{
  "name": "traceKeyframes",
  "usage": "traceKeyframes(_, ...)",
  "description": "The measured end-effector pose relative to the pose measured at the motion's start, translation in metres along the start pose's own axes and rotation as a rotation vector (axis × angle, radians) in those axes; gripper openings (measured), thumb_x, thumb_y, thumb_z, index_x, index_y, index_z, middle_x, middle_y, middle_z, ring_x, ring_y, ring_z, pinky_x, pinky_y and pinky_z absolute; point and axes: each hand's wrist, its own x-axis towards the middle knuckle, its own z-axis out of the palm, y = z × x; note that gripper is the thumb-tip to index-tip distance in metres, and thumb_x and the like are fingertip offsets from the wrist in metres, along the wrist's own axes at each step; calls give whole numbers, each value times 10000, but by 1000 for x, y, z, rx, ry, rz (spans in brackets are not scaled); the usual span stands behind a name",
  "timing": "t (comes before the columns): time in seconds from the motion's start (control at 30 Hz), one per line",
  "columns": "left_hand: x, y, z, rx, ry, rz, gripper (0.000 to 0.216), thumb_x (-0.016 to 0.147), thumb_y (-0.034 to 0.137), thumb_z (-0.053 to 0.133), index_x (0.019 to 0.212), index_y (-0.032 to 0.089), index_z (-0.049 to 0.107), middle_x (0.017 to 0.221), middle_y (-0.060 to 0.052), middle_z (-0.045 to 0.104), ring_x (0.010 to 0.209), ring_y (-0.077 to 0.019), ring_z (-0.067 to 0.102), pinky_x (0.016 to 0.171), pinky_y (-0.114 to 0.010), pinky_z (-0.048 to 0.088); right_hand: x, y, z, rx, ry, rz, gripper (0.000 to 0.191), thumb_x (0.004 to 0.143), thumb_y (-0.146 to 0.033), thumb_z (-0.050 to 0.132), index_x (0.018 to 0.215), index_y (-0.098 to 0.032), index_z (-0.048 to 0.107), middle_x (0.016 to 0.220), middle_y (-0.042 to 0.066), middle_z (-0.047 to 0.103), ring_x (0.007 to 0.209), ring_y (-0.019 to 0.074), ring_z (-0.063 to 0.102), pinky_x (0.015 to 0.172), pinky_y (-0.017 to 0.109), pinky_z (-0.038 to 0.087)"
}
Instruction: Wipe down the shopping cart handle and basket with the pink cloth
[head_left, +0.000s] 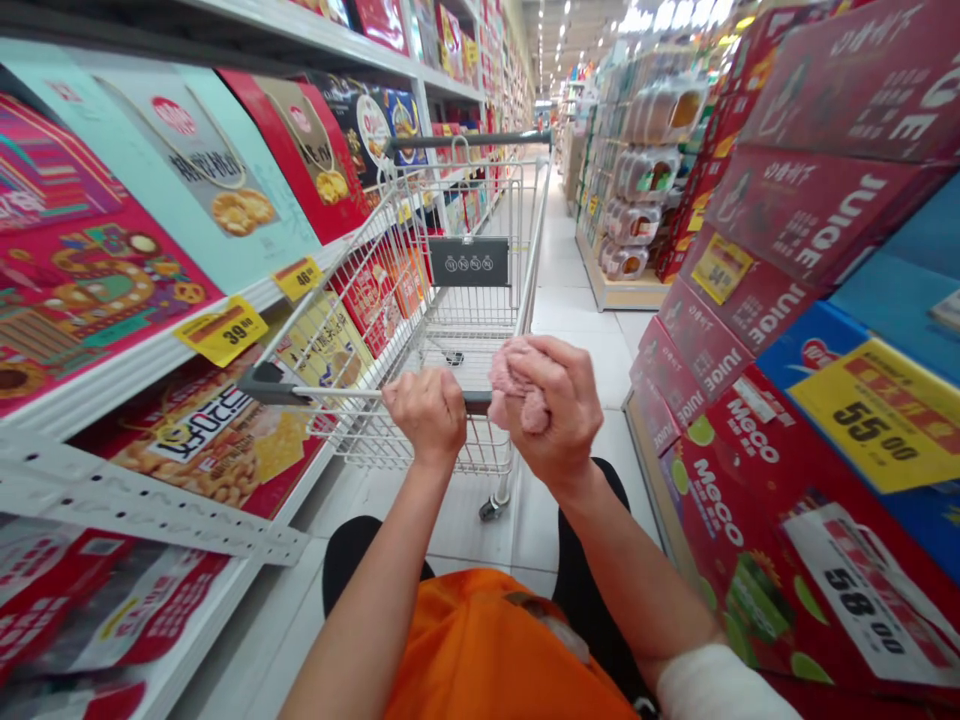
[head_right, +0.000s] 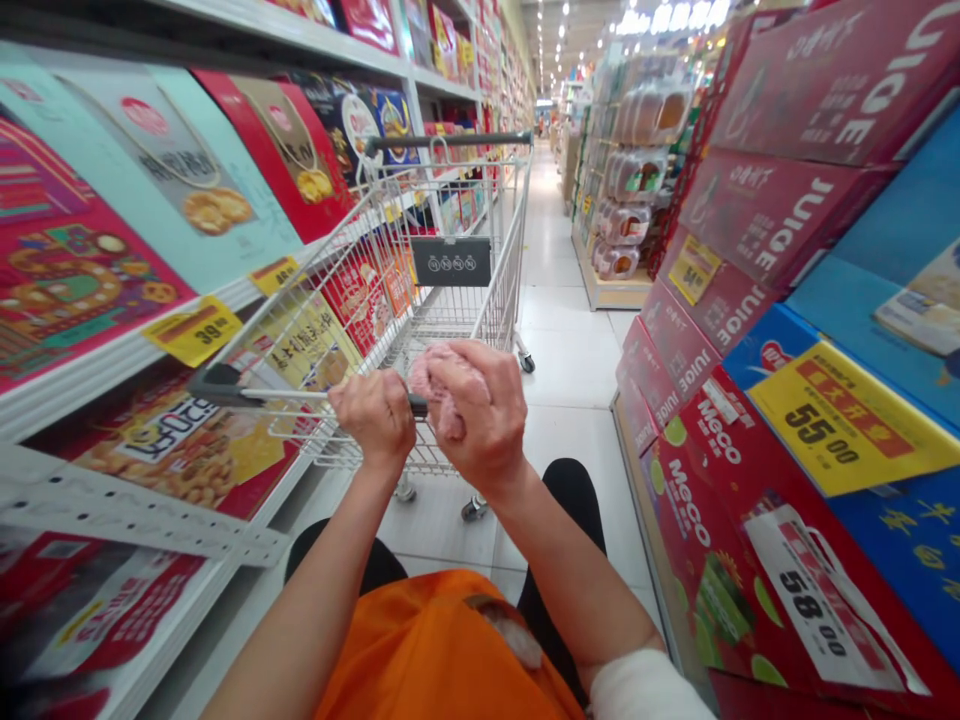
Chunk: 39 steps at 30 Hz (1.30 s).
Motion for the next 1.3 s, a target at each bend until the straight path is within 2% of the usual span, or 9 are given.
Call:
traceKeyframes(0.1,1,-5,-5,2,-67,50,442,1034,352,301,665,242,519,648,-50,575,697,-242,496,763,-400,302,2,7,16,-16,-148,-200,102,908,-217,620,1008,-239,619,994,63,700,972,209,671,882,418,562)
traceKeyframes(0.17,4,-19,-13,-8,-129,121,432,1038,343,291,706,241,547,691,-56,601,722,-244,508,772,-401,301,-2,18,27,-20,-142,-300,88,884,-188,650,947,-233,608,888,43,693,906,190,663,835,377,552)
traceKeyframes(0.33,13,-52,-35,74,-190,182,438,1053,394,283,763,239,573,752,-76,612,794,-263,512,810,-402,313,-6,47,30,16,-119,-393,104,891,-152,621,922,-244,582,943,38,708,956,168,675,813,340,545)
traceKeyframes(0.53,10,-27,-26,-21,-279,165,565,1061,479,175,876,229,646,847,-99,660,855,-276,524,861,-422,321,-13,50,25,-207,-39,-218,105,899,-134,623,946,-228,620,937,55,699,1006,203,669,877,382,543)
traceKeyframes(0.73,3,-13,-25,-306,-287,159,972,904,753,-108,1291,251,630,1074,-106,717,958,-279,567,933,-471,318,-27,27,38,-97,-136,-326,140,929,-143,594,1039,-224,626,1018,71,709,997,197,658,900,375,516)
traceKeyframes(0.9,-2,-26,-34,-469,-345,263,1115,762,935,-36,1348,249,619,1225,-129,704,1128,-311,564,1052,-498,290,-46,-15,55,218,-82,139,147,966,-315,564,1086,-233,542,925,24,673,847,154,666,800,306,567)
traceKeyframes(0.97,-5,-30,-33,-509,-348,302,1096,765,950,30,1388,240,586,1269,-132,691,1162,-314,557,1076,-500,280,-48,-21,58,237,-38,232,140,964,-311,576,1071,-234,531,894,13,655,797,142,654,734,278,567)
traceKeyframes(1.13,-12,-27,-25,-412,-372,302,964,840,910,194,1441,226,511,1304,-142,669,1173,-318,538,1086,-507,260,-27,9,44,122,-6,-179,168,955,-241,617,1121,-243,594,1065,82,681,1058,214,654,936,409,544)
traceKeyframes(1.3,-11,-18,-27,-418,-349,254,993,857,892,141,1537,211,388,1258,-134,689,1139,-306,550,1088,-508,258,-5,44,24,-236,-66,-198,121,919,-323,697,984,-231,653,945,55,703,938,201,652,928,390,464)
